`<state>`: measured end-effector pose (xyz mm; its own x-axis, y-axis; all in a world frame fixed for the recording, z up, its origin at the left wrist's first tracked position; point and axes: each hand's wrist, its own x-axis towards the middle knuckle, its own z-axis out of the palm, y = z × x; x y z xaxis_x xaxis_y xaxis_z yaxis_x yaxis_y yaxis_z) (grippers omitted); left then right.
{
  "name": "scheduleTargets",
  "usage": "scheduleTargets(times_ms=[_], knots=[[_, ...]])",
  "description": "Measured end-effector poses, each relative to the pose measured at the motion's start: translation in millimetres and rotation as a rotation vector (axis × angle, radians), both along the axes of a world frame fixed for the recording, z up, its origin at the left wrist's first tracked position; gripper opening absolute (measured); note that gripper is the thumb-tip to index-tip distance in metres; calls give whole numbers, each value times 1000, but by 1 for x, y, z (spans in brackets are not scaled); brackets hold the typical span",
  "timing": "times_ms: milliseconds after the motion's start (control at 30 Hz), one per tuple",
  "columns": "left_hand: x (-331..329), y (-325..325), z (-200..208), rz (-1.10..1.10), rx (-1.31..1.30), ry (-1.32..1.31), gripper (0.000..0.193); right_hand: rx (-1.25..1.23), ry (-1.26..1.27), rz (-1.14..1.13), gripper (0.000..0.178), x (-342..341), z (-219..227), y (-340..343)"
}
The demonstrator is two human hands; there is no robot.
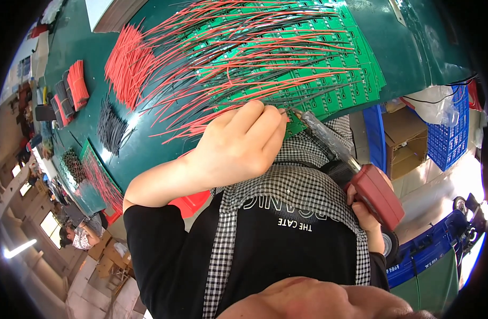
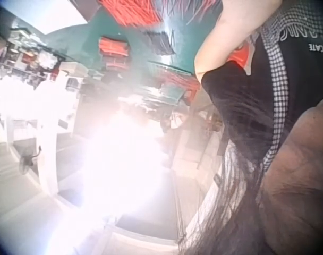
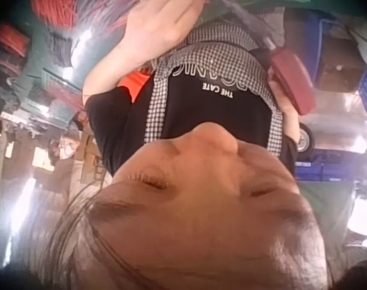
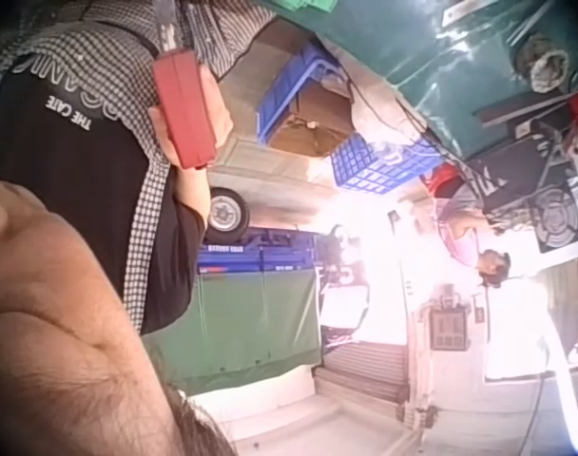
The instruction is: Soldering multiple sets of wires onto a series of circuit boards on a factory workbench.
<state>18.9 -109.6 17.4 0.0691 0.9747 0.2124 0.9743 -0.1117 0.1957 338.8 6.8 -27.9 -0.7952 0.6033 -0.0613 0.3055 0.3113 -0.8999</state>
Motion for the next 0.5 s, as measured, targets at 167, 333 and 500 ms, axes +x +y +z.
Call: scheduleTargets(times_ms=[167, 333, 500], knots=[[2, -3, -1, -6, 25, -10, 26, -135, 39, -4, 65, -10, 14, 3], [3, -2, -1, -7, 28, -3, 25, -108, 44, 21, 69, -12, 16, 4], [-2, 1, -4, -9, 36, 5, 25, -185, 33, 71, 80, -18, 15, 10]])
